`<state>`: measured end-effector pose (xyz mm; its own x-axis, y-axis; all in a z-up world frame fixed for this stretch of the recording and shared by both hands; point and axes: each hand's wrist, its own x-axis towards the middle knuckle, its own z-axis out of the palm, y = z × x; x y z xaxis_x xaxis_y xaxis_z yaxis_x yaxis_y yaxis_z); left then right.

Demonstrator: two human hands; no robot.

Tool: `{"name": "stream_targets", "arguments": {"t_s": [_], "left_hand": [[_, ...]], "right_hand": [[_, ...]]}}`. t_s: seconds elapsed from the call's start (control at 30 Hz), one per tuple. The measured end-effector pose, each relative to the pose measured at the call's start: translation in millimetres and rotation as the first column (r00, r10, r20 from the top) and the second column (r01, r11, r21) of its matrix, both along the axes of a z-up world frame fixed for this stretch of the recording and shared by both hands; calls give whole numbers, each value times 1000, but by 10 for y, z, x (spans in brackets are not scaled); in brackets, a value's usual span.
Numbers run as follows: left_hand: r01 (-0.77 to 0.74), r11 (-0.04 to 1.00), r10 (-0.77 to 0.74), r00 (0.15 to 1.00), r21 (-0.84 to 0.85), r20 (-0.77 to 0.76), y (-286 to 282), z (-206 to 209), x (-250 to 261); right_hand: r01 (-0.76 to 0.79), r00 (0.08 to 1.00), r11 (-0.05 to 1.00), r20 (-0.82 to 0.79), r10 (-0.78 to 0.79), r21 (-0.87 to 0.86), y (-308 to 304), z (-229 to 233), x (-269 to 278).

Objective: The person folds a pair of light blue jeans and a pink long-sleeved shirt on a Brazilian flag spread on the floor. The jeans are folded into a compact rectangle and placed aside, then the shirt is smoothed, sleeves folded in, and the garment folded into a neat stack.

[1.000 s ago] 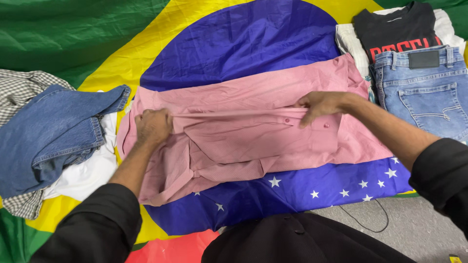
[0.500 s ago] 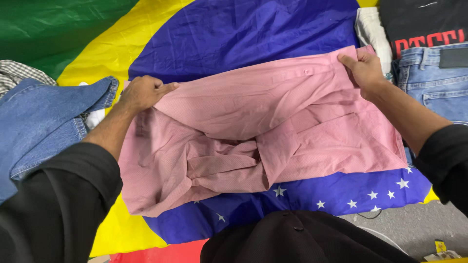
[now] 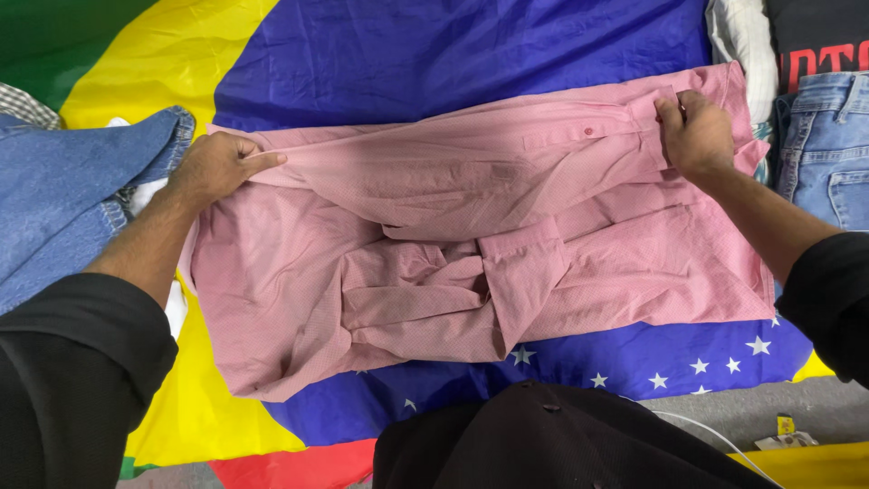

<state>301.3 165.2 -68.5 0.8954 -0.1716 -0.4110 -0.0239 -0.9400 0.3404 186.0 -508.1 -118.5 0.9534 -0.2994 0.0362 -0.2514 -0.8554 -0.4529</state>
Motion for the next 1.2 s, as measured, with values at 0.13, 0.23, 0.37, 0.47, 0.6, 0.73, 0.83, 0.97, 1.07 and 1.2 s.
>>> {"name": "stream_targets", "arguments": {"t_s": [0.13,0.23,0.37,0.47,0.6,0.73,0.83,0.97,1.07,1.2], "left_hand": [[-43,998,41,998,42,39,-192,14,58],[90,988,-137,892,126,431,-423,83,-107],[266,962,-167,739,-55,653,-1129,-2,-525],[316,945,-231,829,-87,509,-1846,-205,-1066],[337,942,-320,888,8,330,-2179,-421,-1328],[325,946,-309,884,13,351,-2187,-541,-1298],[303,948,-317,926,98,204,-2238,-484,-1291],[77,893,28,974,-443,225,-2440,-225,-1629],[-132,795,196,980,-592,45,-2644,-21,-2097],[-131,781,144,989,-611,-27,-2759,133,-2563]], "right_hand": [[100,994,993,-47,-97,61,60,65,-28],[73,997,997,39,-72,-35,123,123,24],[-158,915,925,301,269,-346,442,265,9],[-329,931,928,103,349,-176,1016,261,-182],[-511,839,845,-302,452,-155,1615,223,-488],[-533,807,835,-377,454,-135,1800,266,-522],[-528,825,840,-311,472,-127,1776,384,-472],[-302,937,953,-184,296,-3,1746,579,-740],[-172,897,983,-403,182,61,1833,623,-945],[27,856,970,-506,102,242,1841,517,-1018]]}}
